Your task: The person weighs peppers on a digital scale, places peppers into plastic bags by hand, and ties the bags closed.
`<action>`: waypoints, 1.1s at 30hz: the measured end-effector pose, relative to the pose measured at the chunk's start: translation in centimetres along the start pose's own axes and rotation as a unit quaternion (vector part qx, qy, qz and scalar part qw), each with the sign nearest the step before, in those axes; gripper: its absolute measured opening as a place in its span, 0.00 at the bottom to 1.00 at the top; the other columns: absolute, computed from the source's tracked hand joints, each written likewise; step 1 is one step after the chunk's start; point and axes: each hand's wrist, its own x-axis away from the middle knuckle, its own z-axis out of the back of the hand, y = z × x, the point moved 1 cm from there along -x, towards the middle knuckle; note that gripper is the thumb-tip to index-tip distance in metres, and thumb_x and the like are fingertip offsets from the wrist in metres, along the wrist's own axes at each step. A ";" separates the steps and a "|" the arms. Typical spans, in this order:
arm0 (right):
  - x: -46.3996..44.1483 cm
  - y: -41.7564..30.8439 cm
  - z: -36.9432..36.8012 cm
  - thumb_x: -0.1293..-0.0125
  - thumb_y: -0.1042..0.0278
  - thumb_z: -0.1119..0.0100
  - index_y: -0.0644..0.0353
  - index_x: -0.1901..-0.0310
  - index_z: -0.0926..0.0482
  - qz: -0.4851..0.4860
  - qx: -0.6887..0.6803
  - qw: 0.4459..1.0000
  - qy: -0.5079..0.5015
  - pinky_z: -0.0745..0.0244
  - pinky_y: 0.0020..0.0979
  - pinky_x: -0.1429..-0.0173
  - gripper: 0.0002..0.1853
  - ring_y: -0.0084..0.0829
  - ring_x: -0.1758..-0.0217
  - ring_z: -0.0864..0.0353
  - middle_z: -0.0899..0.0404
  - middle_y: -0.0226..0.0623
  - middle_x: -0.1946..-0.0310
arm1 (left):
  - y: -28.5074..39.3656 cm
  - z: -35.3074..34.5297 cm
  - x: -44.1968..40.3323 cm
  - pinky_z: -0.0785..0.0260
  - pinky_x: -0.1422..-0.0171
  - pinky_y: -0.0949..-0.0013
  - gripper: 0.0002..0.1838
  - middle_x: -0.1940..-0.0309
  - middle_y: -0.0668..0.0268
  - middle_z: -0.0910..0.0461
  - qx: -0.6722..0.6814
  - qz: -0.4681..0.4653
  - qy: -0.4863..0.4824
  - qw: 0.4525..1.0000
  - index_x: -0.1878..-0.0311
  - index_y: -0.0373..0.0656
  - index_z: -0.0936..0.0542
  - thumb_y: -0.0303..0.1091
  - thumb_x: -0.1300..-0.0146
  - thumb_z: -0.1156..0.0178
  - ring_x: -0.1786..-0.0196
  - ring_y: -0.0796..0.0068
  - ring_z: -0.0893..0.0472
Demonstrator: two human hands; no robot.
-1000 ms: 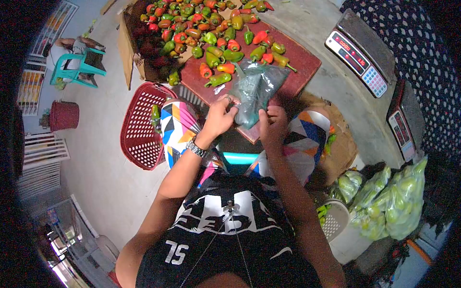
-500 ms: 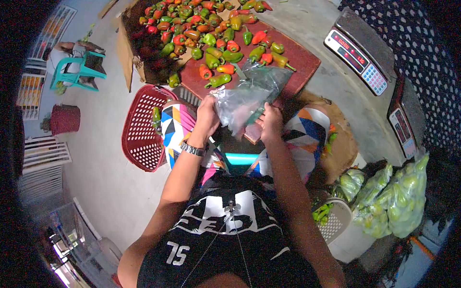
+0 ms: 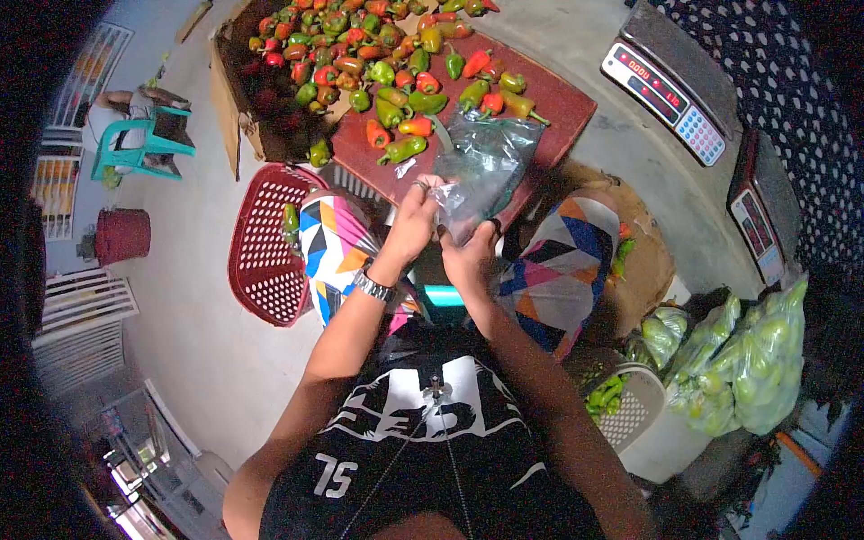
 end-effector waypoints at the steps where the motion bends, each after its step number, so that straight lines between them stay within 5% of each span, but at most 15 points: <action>1: -0.5 0.7 -0.5 0.44 0.62 0.20 0.67 0.53 0.30 -0.008 -0.015 1.000 0.005 0.26 0.50 0.47 0.28 0.55 0.50 0.21 0.24 0.55 0.54 | 0.3 0.0 -0.1 0.30 0.40 0.70 0.07 0.46 0.66 0.19 -0.030 -0.030 0.010 0.999 0.46 0.41 0.27 0.28 0.22 0.51 0.48 0.77 0.24; 4: -1.4 3.4 -1.6 0.42 0.66 0.22 0.67 0.51 0.30 -0.058 -0.101 0.993 0.013 0.24 0.48 0.47 0.26 0.52 0.52 0.19 0.24 0.54 0.53 | 1.9 0.0 0.4 0.29 0.41 0.66 0.08 0.51 0.62 0.19 -0.101 -0.096 0.049 0.989 0.47 0.39 0.27 0.27 0.24 0.51 0.49 0.74 0.22; 7: -1.8 3.5 -1.3 0.39 0.71 0.25 0.65 0.48 0.31 -0.143 -0.211 0.966 0.031 0.23 0.44 0.45 0.24 0.46 0.52 0.18 0.24 0.50 0.52 | 4.8 0.4 1.7 0.29 0.41 0.63 0.09 0.54 0.56 0.20 -0.190 -0.054 0.005 0.980 0.47 0.38 0.27 0.26 0.27 0.49 0.49 0.65 0.20; 11: -2.5 3.0 -1.5 0.37 0.75 0.28 0.61 0.44 0.34 -0.164 -0.278 0.939 0.118 0.24 0.40 0.41 0.25 0.37 0.47 0.20 0.24 0.43 0.50 | 4.6 1.1 3.4 0.28 0.39 0.57 0.10 0.55 0.49 0.21 -0.276 -0.216 -0.061 0.935 0.47 0.37 0.26 0.24 0.30 0.46 0.47 0.47 0.19; 15: -3.0 4.2 -2.2 0.41 0.77 0.28 0.62 0.44 0.31 -0.132 -0.143 0.967 0.166 0.27 0.41 0.39 0.26 0.40 0.46 0.22 0.23 0.44 0.49 | 5.7 1.7 5.8 0.27 0.39 0.53 0.12 0.53 0.48 0.21 -0.316 -0.219 -0.052 0.922 0.48 0.36 0.25 0.21 0.33 0.45 0.46 0.42 0.20; 17: -4.3 6.6 -3.2 0.42 0.77 0.27 0.61 0.44 0.30 -0.145 -0.191 0.957 0.162 0.27 0.42 0.39 0.26 0.40 0.47 0.22 0.23 0.44 0.50 | 7.4 1.9 6.8 0.27 0.40 0.53 0.12 0.53 0.48 0.21 -0.333 -0.216 -0.014 0.918 0.48 0.36 0.25 0.21 0.34 0.44 0.47 0.42 0.20; 21: -3.6 5.4 -1.9 0.49 0.79 0.23 0.60 0.47 0.27 0.038 0.003 0.976 0.216 0.26 0.40 0.39 0.28 0.38 0.48 0.20 0.24 0.38 0.55 | 11.1 2.1 7.1 0.26 0.45 0.57 0.12 0.56 0.48 0.21 -0.319 -0.225 0.127 0.912 0.47 0.36 0.25 0.20 0.33 0.45 0.52 0.45 0.18; 24: -2.8 4.3 -0.6 0.48 0.76 0.25 0.62 0.48 0.27 0.137 -0.040 0.974 0.176 0.27 0.42 0.41 0.27 0.42 0.50 0.22 0.23 0.43 0.55 | 13.5 2.6 5.1 0.26 0.51 0.60 0.10 0.62 0.51 0.21 -0.335 -0.263 0.159 0.891 0.47 0.36 0.24 0.22 0.30 0.44 0.60 0.53 0.18; 28: -4.3 7.7 -2.8 0.50 0.75 0.22 0.62 0.49 0.26 0.012 -0.121 0.983 0.141 0.27 0.41 0.43 0.27 0.44 0.52 0.22 0.23 0.43 0.57 | 18.4 3.9 2.8 0.32 0.62 0.69 0.06 0.73 0.65 0.24 -0.328 -0.207 0.101 0.916 0.50 0.35 0.22 0.26 0.26 0.44 0.68 0.79 0.27; 31: -3.7 5.3 -1.9 0.50 0.75 0.22 0.63 0.50 0.26 -0.007 -0.063 0.988 0.142 0.26 0.41 0.44 0.27 0.43 0.53 0.22 0.24 0.44 0.57 | 22.8 5.2 1.7 0.31 0.57 0.72 0.05 0.67 0.72 0.24 -0.332 -0.077 0.014 0.940 0.51 0.35 0.23 0.22 0.27 0.45 0.63 0.82 0.27; 33: -2.9 5.2 -1.6 0.49 0.74 0.22 0.65 0.49 0.27 0.011 -0.077 0.988 0.134 0.26 0.41 0.44 0.27 0.43 0.53 0.22 0.24 0.44 0.57 | 24.8 6.5 0.9 0.30 0.51 0.73 0.06 0.64 0.71 0.23 -0.349 -0.101 -0.047 0.930 0.53 0.35 0.23 0.20 0.30 0.46 0.58 0.83 0.26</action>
